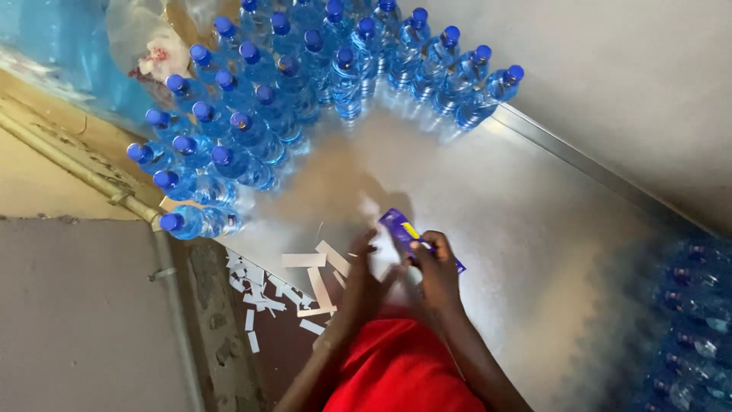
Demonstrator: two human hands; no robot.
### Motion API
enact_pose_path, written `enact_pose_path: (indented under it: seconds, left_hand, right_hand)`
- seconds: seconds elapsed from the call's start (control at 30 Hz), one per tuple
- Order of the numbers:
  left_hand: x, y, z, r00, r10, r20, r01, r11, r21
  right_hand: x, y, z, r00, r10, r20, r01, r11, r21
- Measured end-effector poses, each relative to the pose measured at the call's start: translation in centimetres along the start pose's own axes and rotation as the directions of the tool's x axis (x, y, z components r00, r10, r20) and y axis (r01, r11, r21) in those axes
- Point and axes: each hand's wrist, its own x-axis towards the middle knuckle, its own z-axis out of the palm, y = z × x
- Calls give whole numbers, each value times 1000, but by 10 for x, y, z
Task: Manually applying small purple labels to plastic water bottles on a metal production table.
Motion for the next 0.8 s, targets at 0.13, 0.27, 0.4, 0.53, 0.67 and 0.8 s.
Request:
enact_pose_path:
  seconds: [0.13, 0.27, 0.4, 0.53, 0.67, 0.8]
  left_hand:
    - [90, -126, -74, 903, -95, -418, 137, 988, 73]
    - [175, -219, -124, 723, -96, -684, 210, 974, 85]
    - [197, -215, -134, 655, -89, -750, 323, 931, 172]
    - [164, -75, -93, 817, -383, -431, 490, 856, 167]
    - [130, -95, 2, 859, -507, 69, 501, 861, 84]
    - [116, -94, 60, 762, -571, 307, 526, 821, 220]
  right_hand:
    - [13, 23, -37, 975, -219, -35, 215, 971, -106]
    - [-9, 16, -54, 973, -225, -48, 208, 950, -235]
    - [-20, 12, -52, 977, -182, -108, 151, 957, -247]
    - [-4, 32, -57, 978, -153, -138, 126, 974, -189]
    - [25, 86, -61, 993, -87, -78, 69, 975, -210]
    - [25, 75, -42, 995, -74, -60, 64, 986, -156]
